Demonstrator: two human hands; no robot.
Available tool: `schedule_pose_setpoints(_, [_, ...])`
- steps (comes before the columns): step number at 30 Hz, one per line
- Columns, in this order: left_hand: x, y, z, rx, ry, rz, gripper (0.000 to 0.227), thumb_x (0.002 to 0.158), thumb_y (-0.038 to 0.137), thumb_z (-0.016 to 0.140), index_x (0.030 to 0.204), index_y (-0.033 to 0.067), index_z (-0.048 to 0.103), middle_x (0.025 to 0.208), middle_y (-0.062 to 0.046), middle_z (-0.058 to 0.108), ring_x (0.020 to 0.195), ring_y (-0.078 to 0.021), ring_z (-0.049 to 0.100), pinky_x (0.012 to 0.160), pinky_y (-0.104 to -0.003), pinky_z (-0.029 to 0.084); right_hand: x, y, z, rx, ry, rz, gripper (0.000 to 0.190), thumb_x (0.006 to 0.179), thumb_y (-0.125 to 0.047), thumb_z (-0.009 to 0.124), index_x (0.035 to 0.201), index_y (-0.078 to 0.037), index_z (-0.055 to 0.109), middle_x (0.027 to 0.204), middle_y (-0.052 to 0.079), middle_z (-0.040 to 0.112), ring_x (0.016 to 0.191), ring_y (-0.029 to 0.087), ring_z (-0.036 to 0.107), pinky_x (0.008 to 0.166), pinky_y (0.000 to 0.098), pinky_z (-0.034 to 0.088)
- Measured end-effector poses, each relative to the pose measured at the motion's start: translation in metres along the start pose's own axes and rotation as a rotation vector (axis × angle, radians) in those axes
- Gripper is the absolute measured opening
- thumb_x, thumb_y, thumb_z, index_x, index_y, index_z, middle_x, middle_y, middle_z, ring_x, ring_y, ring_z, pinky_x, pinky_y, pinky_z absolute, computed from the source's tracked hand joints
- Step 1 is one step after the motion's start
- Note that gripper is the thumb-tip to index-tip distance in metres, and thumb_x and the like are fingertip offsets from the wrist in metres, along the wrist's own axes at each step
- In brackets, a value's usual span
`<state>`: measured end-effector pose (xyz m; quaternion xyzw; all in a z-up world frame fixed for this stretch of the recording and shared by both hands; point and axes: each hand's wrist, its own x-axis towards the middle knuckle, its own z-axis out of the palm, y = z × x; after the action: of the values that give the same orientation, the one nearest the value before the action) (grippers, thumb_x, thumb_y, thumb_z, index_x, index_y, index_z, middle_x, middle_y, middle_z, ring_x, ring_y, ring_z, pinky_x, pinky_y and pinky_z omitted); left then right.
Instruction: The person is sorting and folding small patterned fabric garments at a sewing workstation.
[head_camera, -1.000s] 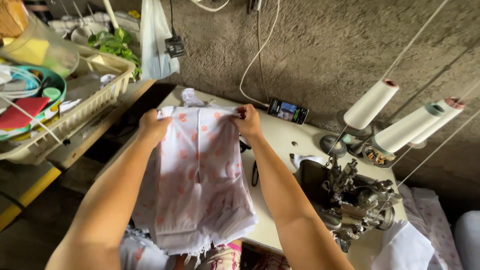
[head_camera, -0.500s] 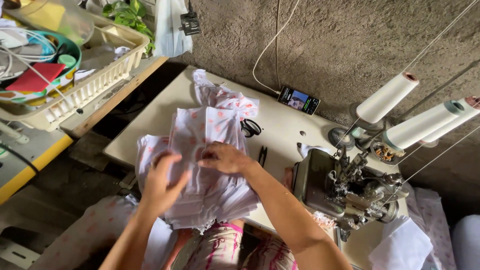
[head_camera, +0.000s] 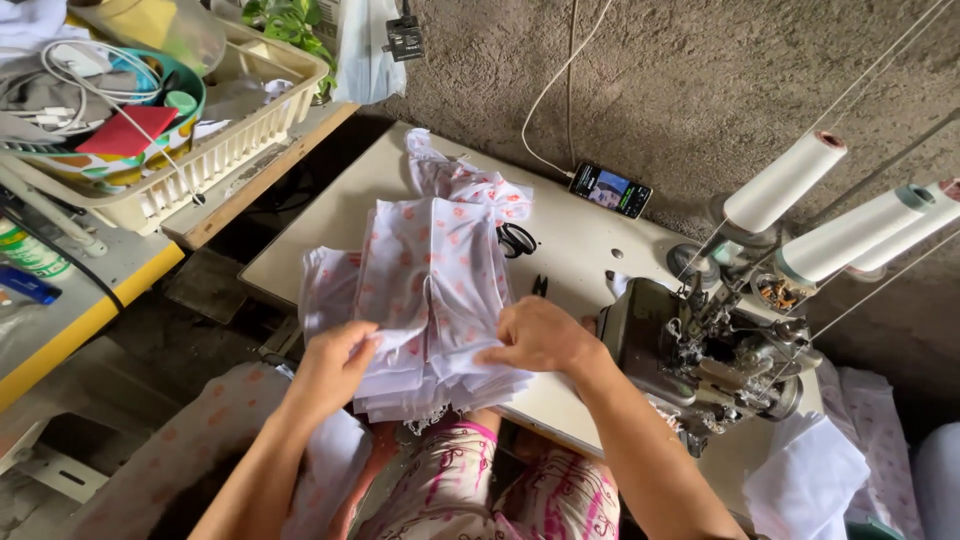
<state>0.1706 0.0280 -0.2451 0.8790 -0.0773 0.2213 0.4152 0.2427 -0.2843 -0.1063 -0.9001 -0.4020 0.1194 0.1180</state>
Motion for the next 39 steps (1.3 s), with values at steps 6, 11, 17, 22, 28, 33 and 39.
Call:
schedule_pose_setpoints(6, [0.018, 0.042, -0.034, 0.099, -0.206, 0.002, 0.021, 0.091, 0.013, 0.067, 0.11, 0.0155, 0.074, 0.098, -0.013, 0.08, 0.099, -0.0345, 0.075, 0.089, -0.044, 0.057, 0.019, -0.048, 0.012, -0.439, 0.324, -0.072, 0.061, 0.069, -0.044, 0.069, 0.121, -0.013, 0.059, 0.12, 0.01, 0.063, 0.082, 0.033, 0.076, 0.106, 0.0427, 0.049])
schedule_pose_setpoints(11, [-0.007, 0.04, -0.019, 0.26, -0.493, -0.003, 0.05, 0.085, 0.023, 0.074, 0.132, 0.0153, 0.059, 0.12, -0.017, 0.074, 0.115, -0.0379, 0.07, 0.11, -0.054, 0.042, 0.033, -0.03, 0.054, -0.23, 0.14, -0.225, 0.049, 0.081, -0.045, 0.065, 0.12, -0.014, 0.064, 0.109, 0.011, 0.07, 0.098, 0.035, 0.071, 0.09, 0.0499, 0.051])
schedule_pose_setpoints(17, [0.0, -0.017, -0.01, 0.136, -0.215, -0.091, 0.021, 0.09, 0.027, 0.07, 0.106, 0.0134, 0.071, 0.091, -0.018, 0.078, 0.095, -0.0385, 0.074, 0.083, -0.046, 0.057, 0.015, -0.031, 0.052, -0.212, 0.024, -0.136, 0.056, 0.095, -0.063, 0.052, 0.086, -0.014, 0.078, 0.095, 0.007, 0.072, 0.091, 0.032, 0.071, 0.086, 0.0462, 0.052])
schedule_pose_setpoints(22, [0.033, -0.016, -0.022, 0.102, -0.155, -0.131, 0.02, 0.093, 0.027, 0.066, 0.088, 0.0078, 0.067, 0.076, -0.022, 0.072, 0.085, -0.0439, 0.071, 0.071, -0.048, 0.055, 0.036, -0.026, 0.095, -0.432, 0.226, -0.163, 0.025, 0.09, -0.036, 0.06, 0.082, -0.016, 0.075, 0.096, 0.004, 0.068, 0.087, 0.027, 0.071, 0.086, 0.0443, 0.049])
schedule_pose_setpoints(28, [0.034, 0.024, -0.035, 0.126, -0.248, -0.178, 0.023, 0.094, 0.032, 0.064, 0.085, 0.0111, 0.064, 0.075, -0.023, 0.07, 0.087, -0.0448, 0.07, 0.071, -0.049, 0.054, 0.021, -0.064, 0.086, -0.292, 0.238, -0.241, 0.048, 0.073, -0.058, 0.071, 0.102, -0.019, 0.066, 0.102, 0.005, 0.068, 0.095, 0.029, 0.07, 0.084, 0.0484, 0.051])
schedule_pose_setpoints(33, [-0.001, 0.071, -0.027, 0.201, -0.576, -0.146, 0.061, 0.087, 0.031, 0.074, 0.143, 0.0165, 0.055, 0.125, -0.025, 0.069, 0.116, -0.0428, 0.068, 0.097, -0.052, 0.056, 0.016, -0.041, 0.095, -0.211, 0.22, -0.195, 0.038, 0.078, -0.048, 0.075, 0.101, -0.019, 0.069, 0.116, 0.007, 0.066, 0.11, 0.031, 0.065, 0.096, 0.0497, 0.048])
schedule_pose_setpoints(39, [-0.032, -0.046, 0.043, 0.396, -0.432, 0.061, 0.043, 0.083, 0.025, 0.076, 0.122, 0.0124, 0.063, 0.124, -0.017, 0.07, 0.116, -0.0365, 0.068, 0.095, -0.047, 0.057, 0.0, -0.041, 0.073, 0.001, 0.25, -0.15, 0.043, 0.071, -0.047, 0.076, 0.104, -0.019, 0.071, 0.118, 0.005, 0.067, 0.11, 0.029, 0.067, 0.099, 0.0462, 0.049])
